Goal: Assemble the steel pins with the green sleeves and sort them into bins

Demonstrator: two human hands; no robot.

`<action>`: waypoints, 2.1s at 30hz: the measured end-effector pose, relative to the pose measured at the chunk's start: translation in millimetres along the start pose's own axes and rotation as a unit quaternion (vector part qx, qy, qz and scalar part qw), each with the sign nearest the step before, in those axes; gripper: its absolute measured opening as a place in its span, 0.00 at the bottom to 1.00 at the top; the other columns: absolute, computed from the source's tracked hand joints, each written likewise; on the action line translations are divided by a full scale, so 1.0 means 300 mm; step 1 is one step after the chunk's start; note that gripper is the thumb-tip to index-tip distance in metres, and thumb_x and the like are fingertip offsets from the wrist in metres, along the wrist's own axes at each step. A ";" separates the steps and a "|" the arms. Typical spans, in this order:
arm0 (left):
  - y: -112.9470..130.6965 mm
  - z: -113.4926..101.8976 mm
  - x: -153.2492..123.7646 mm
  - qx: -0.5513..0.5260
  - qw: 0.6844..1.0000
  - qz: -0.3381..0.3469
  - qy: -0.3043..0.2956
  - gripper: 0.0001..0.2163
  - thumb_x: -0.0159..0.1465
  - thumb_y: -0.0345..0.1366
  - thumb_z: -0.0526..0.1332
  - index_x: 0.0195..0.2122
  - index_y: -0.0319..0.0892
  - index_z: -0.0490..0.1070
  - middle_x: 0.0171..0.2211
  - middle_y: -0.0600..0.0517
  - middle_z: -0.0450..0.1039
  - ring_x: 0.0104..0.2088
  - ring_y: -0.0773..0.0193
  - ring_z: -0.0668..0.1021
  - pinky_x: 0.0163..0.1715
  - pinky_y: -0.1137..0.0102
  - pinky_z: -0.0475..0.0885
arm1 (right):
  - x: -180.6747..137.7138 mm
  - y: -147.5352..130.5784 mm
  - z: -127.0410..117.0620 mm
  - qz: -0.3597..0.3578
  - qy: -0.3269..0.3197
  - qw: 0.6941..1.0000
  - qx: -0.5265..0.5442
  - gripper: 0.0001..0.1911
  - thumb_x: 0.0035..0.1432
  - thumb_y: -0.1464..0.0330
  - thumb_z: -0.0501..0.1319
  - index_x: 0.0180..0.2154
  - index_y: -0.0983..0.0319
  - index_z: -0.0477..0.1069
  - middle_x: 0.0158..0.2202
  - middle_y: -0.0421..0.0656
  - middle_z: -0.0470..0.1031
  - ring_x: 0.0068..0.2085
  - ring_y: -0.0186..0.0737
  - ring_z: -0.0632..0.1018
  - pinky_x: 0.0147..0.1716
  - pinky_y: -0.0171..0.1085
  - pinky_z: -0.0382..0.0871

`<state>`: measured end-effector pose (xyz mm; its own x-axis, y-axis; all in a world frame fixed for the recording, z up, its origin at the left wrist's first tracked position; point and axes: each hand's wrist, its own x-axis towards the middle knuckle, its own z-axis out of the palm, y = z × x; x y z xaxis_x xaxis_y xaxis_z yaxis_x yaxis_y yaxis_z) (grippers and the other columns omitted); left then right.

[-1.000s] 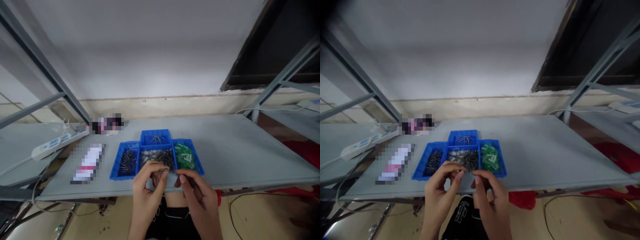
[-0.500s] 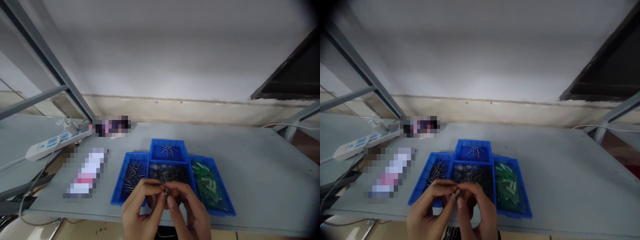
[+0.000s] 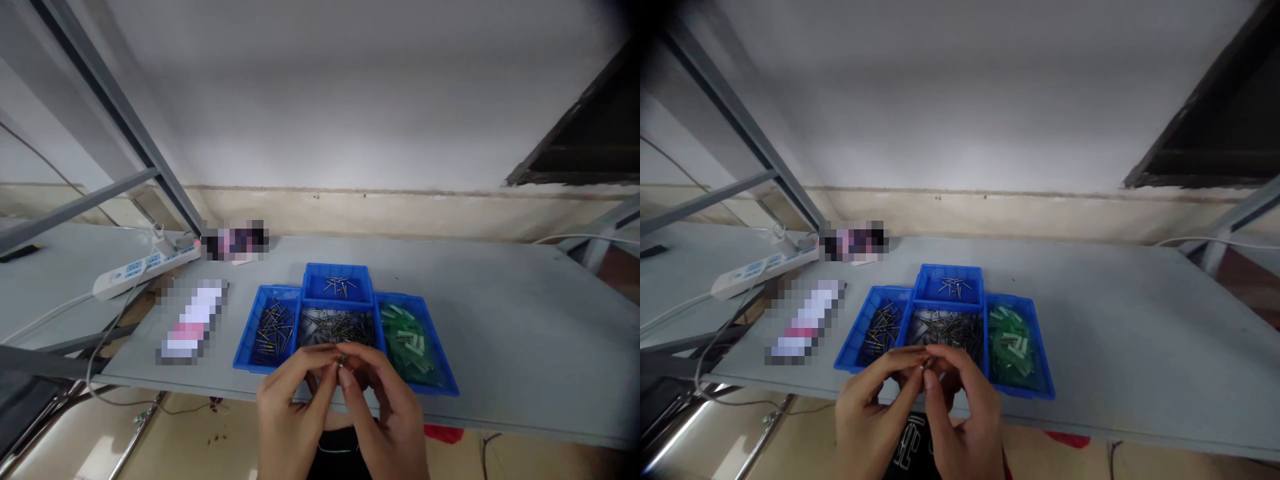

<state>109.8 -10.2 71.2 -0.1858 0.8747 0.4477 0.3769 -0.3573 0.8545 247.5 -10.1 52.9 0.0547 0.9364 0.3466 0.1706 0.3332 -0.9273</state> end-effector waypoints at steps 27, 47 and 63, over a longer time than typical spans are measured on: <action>-0.003 0.043 0.019 0.029 1.000 0.010 -0.006 0.10 0.70 0.26 0.67 0.41 0.50 0.84 0.37 0.56 0.89 0.35 0.63 0.90 0.33 0.75 0.84 | 0.049 -0.003 -0.021 0.003 0.006 1.000 -0.017 0.12 0.74 0.69 0.64 0.54 0.50 0.81 0.49 0.41 0.86 0.46 0.40 0.87 0.42 0.32 0.83; -0.082 -0.063 0.010 0.166 0.973 -0.075 0.139 0.04 0.72 0.39 0.71 0.47 0.53 0.85 0.42 0.57 0.87 0.36 0.64 0.83 0.39 0.68 0.76 | 0.075 -0.025 -0.037 0.061 -0.034 0.996 -0.063 0.10 0.75 0.65 0.62 0.52 0.54 0.81 0.39 0.42 0.86 0.34 0.39 0.86 0.31 0.33 0.79; -0.124 -0.111 0.051 0.198 0.949 -0.100 0.226 0.07 0.75 0.42 0.67 0.48 0.48 0.83 0.46 0.52 0.82 0.28 0.66 0.72 0.31 0.67 0.67 | 0.079 0.156 0.148 0.021 -0.090 0.918 -0.385 0.07 0.67 0.69 0.67 0.45 0.54 0.81 0.30 0.40 0.84 0.27 0.46 0.84 0.25 0.39 0.62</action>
<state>62.8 5.6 55.0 -0.6249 0.6508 0.4312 0.5885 0.0298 0.8079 213.1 32.6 11.4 -0.0748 0.9730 0.2183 0.8208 0.1844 -0.5406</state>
